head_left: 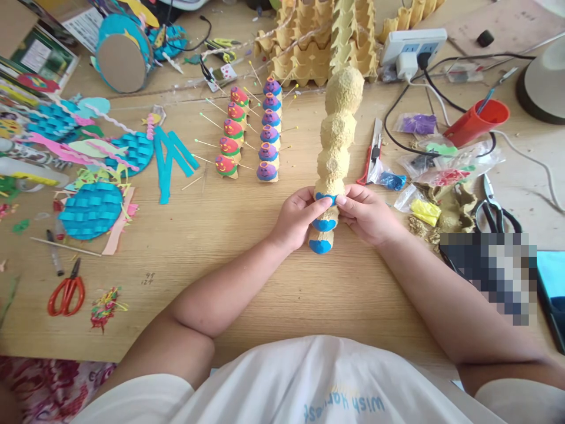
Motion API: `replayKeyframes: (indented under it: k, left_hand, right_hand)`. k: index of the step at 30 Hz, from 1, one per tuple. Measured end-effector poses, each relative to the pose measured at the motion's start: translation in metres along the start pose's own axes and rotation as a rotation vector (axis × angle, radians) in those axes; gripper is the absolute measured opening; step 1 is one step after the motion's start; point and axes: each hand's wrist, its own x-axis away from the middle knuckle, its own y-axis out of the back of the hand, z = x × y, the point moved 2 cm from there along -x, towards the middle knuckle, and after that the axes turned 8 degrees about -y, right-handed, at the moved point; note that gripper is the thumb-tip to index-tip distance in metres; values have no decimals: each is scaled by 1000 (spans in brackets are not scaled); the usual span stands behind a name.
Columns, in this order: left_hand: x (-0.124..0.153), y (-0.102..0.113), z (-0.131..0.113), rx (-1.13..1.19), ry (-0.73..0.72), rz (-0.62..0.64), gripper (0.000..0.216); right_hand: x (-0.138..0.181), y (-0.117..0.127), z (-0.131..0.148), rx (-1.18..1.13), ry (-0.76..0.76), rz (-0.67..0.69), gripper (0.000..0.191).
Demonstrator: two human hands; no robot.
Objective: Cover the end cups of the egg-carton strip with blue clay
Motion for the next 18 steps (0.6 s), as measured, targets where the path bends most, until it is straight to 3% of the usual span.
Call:
replayKeyframes:
  k: [18]
  left_hand:
    - [2,-2,-3,18,0,-72,56]
  right_hand:
    - [3,-3,-2,54,-23,-19,60]
